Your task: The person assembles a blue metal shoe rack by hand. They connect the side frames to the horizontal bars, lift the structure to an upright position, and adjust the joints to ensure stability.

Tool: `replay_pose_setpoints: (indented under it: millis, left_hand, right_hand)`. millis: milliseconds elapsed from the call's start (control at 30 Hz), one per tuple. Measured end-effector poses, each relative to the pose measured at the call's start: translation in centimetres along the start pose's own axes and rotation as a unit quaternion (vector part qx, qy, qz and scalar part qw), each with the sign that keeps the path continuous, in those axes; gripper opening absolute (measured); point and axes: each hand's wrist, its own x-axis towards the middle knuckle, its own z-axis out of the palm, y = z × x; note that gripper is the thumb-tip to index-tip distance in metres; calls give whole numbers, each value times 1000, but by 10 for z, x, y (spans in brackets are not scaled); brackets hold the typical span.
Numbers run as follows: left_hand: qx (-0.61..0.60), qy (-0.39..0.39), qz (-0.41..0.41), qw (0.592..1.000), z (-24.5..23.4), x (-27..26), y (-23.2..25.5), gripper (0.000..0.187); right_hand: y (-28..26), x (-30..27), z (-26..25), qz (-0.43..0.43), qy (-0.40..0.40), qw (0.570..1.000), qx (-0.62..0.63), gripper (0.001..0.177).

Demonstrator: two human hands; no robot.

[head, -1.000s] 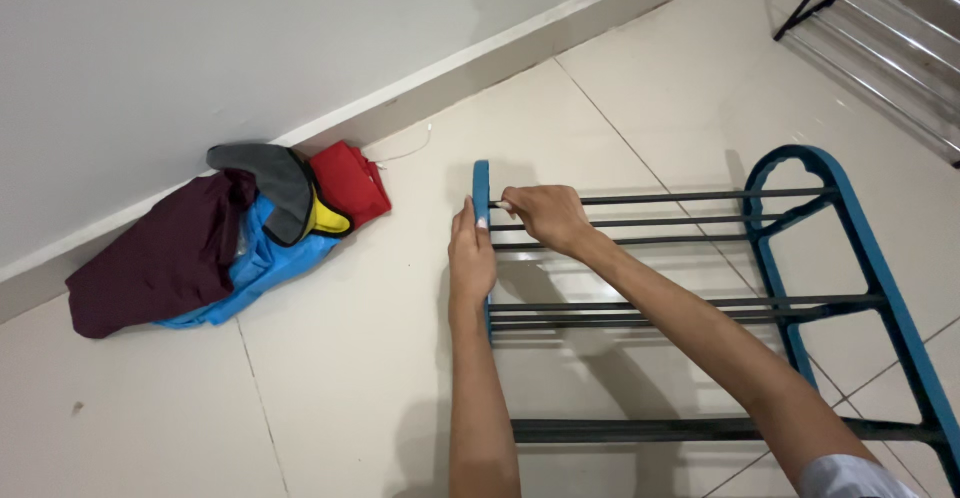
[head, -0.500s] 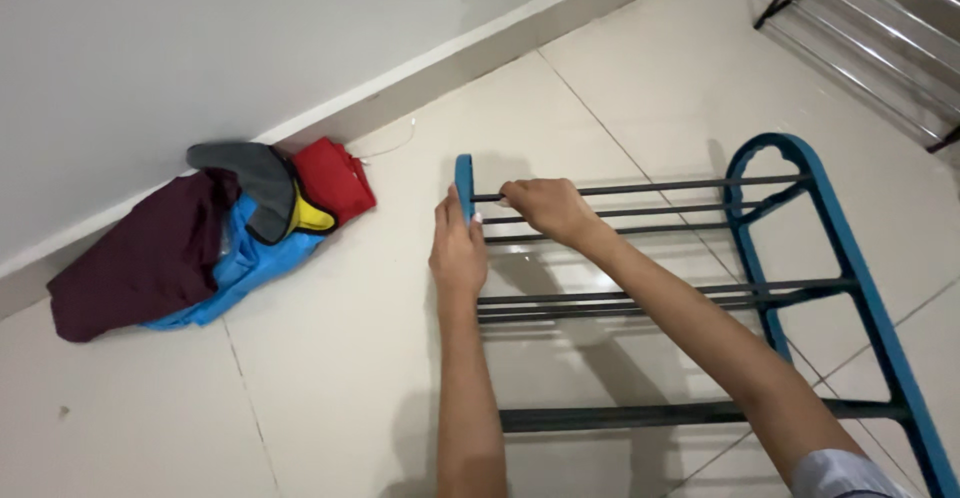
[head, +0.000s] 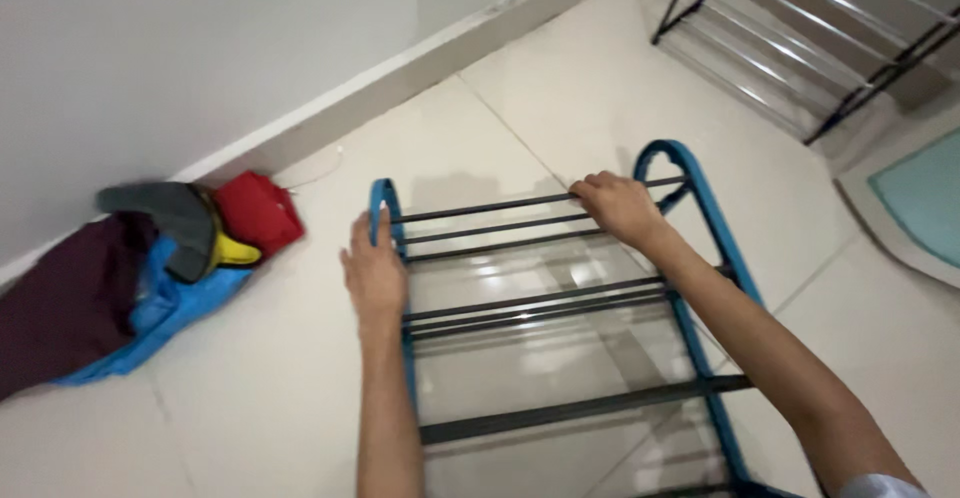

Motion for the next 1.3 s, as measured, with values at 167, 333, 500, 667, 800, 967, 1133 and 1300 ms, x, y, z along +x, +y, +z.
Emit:
replay_pose_setpoints:
  millis: [167,333,500,667,800,967,1133,1300]
  left_hand:
    - [55,12,86,995,13,1,10,55]
    - [30,-49,162,985,39,13,65,49]
    - [-50,-51,273,959,80,19,161,36]
    - [-175,-113,289,934,106,19,248,30]
    - [-237,-105,306,916,119,20,293,26]
    - [-235,-111,331,907,136,24,319,15]
    - [-217,-104,343,908,146,24,322,15]
    - [-233,-96,346,904,152,24,320,11]
  right_hand:
    - [59,-60,-14,75,58,991,-93,44]
    - [103,-100,11,180,180,964,80,61]
    - [114,-110,33,325,119,892,290,53]
    - [101,-113,21,268,183,903,280,51]
    - [83,-107,3,256,195,919,229,56]
    - [66,-106,-15,253,202,929,178,58]
    - [63,-103,-24,273,184,922,205,58]
    - [63,-103,-21,274,187,922,200,59]
